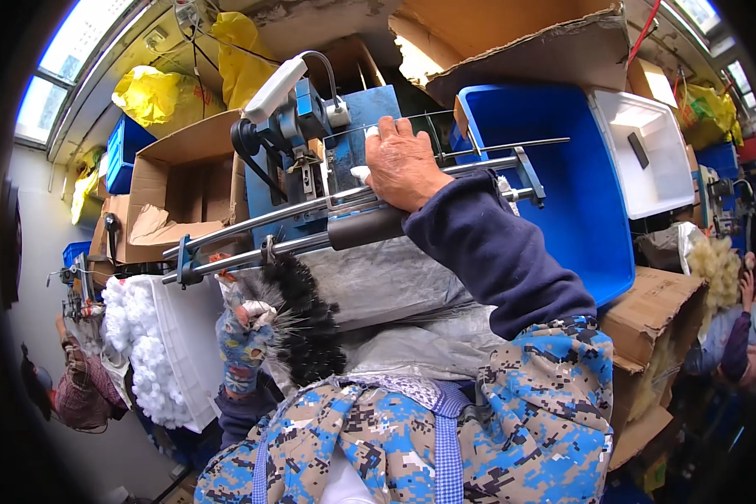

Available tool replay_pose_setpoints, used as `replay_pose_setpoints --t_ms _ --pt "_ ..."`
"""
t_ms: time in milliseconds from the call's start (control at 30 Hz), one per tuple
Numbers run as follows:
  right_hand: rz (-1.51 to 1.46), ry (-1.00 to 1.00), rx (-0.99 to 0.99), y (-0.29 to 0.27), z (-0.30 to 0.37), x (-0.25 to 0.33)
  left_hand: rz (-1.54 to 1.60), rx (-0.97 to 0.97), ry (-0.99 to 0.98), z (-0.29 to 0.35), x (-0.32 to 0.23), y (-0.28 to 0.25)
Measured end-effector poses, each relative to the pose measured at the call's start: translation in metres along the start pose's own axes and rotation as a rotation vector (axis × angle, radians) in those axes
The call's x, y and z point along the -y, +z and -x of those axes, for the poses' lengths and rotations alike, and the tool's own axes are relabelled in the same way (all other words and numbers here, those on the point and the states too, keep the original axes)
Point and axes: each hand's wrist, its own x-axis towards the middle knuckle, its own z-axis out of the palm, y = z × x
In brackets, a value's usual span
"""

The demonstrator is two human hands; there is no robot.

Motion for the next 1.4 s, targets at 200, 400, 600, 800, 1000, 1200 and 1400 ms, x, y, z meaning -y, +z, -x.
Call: replay_pose_setpoints --t_ms 200,400,600,800,1000,1200,1400 --pt "0.248 0.085 -0.166 -0.021 -0.016 -0.020 0.004 0.010 0.036 -0.010 -0.012 0.005" --pt "0.251 -0.022 0.130 -0.022 -0.019 -0.026 0.107 -0.034 -0.026 -0.005 -0.009 0.002" --pt "-0.178 -0.304 0.149 -0.064 0.086 0.011 0.601 -0.205 -0.398 0.008 -0.006 -0.003" --pt "-1.272 -0.469 -0.174 -0.031 0.072 0.103 0.215 0.023 0.113 -0.024 -0.040 0.021" --pt "-2.095 -0.242 -0.031 -0.078 0.053 0.061 0.140 0.099 0.071 -0.010 -0.022 0.009" --pt "-0.483 -0.182 -0.419 -0.038 -0.004 0.001 -0.275 0.429 -0.018 0.009 0.025 0.004" --pt "-0.021 -0.024 -0.116 0.012 -0.045 0.010 -0.148 0.325 -0.010 0.005 0.024 0.007"
